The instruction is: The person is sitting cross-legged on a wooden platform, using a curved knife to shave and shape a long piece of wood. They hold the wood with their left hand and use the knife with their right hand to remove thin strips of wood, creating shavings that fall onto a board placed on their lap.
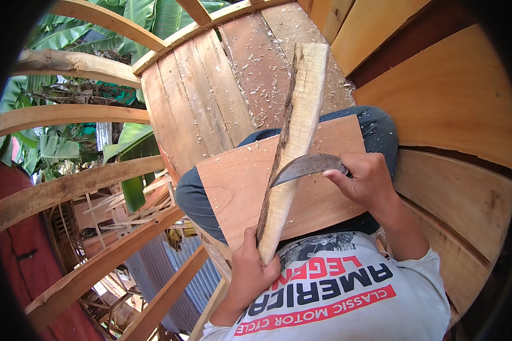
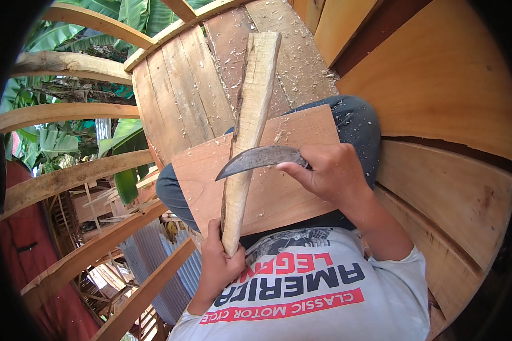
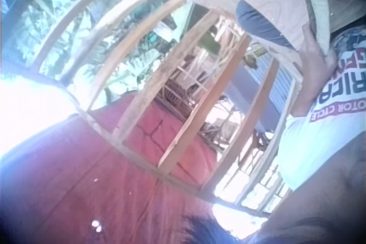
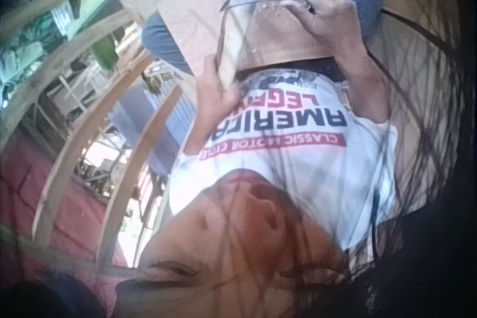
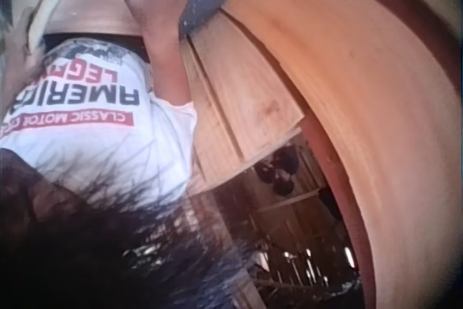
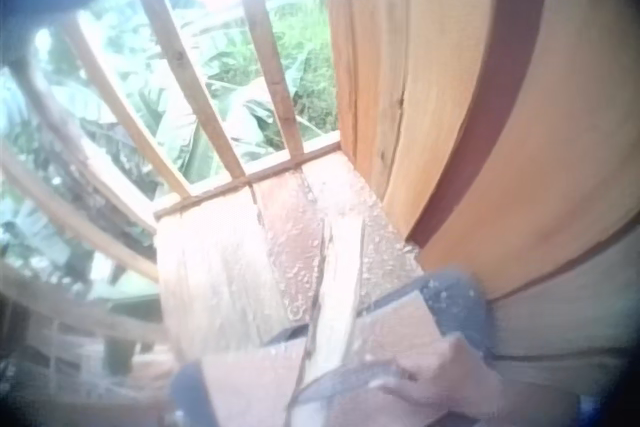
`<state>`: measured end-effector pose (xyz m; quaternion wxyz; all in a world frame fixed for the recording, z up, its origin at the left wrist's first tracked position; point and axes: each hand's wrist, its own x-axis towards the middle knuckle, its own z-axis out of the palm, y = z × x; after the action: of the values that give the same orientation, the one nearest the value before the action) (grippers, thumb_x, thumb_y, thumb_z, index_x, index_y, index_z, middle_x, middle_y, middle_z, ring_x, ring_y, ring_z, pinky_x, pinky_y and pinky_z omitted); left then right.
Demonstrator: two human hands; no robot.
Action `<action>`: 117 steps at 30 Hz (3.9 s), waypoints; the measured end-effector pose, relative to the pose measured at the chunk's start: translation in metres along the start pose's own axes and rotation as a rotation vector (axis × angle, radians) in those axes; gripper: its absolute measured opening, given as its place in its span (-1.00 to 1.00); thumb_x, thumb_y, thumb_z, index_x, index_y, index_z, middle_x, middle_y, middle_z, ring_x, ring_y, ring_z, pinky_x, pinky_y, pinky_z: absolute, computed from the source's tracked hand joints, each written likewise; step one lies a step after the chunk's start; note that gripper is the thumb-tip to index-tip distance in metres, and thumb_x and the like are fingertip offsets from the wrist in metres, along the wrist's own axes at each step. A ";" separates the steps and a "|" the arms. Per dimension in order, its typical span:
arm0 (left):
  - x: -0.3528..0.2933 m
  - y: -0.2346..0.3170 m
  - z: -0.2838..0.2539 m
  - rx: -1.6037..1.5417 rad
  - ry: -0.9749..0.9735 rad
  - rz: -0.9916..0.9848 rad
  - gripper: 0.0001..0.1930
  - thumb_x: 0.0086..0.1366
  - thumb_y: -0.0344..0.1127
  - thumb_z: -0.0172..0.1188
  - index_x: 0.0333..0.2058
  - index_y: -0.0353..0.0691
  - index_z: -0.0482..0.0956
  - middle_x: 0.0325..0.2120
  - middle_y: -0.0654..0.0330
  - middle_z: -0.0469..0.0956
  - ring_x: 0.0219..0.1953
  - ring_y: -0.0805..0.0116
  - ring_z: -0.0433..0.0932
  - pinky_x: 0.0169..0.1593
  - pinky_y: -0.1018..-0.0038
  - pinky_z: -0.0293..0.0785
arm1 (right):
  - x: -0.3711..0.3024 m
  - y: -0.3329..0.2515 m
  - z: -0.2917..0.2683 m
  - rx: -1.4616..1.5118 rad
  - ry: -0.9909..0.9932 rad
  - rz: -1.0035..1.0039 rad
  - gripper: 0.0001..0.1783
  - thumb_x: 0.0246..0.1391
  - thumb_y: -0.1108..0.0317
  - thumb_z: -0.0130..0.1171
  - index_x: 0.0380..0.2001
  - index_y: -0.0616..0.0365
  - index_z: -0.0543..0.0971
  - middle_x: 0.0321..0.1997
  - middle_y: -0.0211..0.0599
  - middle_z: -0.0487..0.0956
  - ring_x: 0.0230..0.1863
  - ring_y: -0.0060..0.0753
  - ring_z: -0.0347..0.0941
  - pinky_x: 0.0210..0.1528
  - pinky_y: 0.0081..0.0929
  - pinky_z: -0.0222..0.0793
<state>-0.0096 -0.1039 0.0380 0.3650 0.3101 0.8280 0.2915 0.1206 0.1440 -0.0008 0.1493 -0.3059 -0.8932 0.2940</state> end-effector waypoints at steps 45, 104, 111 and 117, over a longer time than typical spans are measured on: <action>0.002 0.004 0.001 -0.007 -0.028 0.091 -0.57 -0.06 -0.54 0.08 -0.12 -0.40 0.33 -0.61 -0.02 0.45 -0.58 0.18 0.53 -0.46 0.41 0.38 | -0.002 0.014 0.006 0.072 0.035 -0.196 -0.48 0.14 -0.05 0.15 -0.60 0.23 0.48 -0.71 -0.09 0.39 -0.64 -0.02 0.42 -0.61 -0.32 0.26; 0.039 0.035 0.010 -0.461 -0.381 0.021 -0.68 -0.05 -0.57 0.01 -0.23 -0.32 0.37 -0.58 0.23 0.36 -0.52 0.47 0.38 -0.40 0.51 0.34 | 0.007 0.004 -0.010 -0.064 0.288 -0.018 -0.66 -0.01 0.38 0.22 -0.75 0.23 0.37 -0.80 -0.11 0.31 -0.76 -0.11 0.32 -0.66 -0.31 0.18; 0.025 0.016 0.010 -0.519 -0.431 -0.010 -0.65 -0.07 -0.55 0.00 -0.21 -0.32 0.38 -0.56 0.26 0.33 -0.49 0.50 0.34 -0.41 0.55 0.30 | 0.022 0.037 -0.048 0.166 0.399 0.316 -0.74 -0.02 0.45 0.20 -0.64 0.34 0.39 -0.79 -0.16 0.18 -0.73 -0.32 0.07 -0.63 -0.42 0.10; 0.038 0.017 0.010 -0.622 -0.373 -0.025 -0.67 0.00 -0.54 0.00 -0.17 -0.34 0.35 -0.59 0.14 0.37 -0.51 0.37 0.39 -0.38 0.47 0.32 | -0.008 -0.012 -0.003 0.082 0.020 -0.049 -0.80 -0.13 0.37 0.28 -0.70 0.15 0.50 -0.72 -0.09 0.43 -0.65 0.00 0.44 -0.62 -0.26 0.28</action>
<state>-0.0165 -0.0629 0.0284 0.5903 0.2220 0.6226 0.4633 0.1225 0.1327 0.0076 0.1776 -0.2803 -0.8861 0.3236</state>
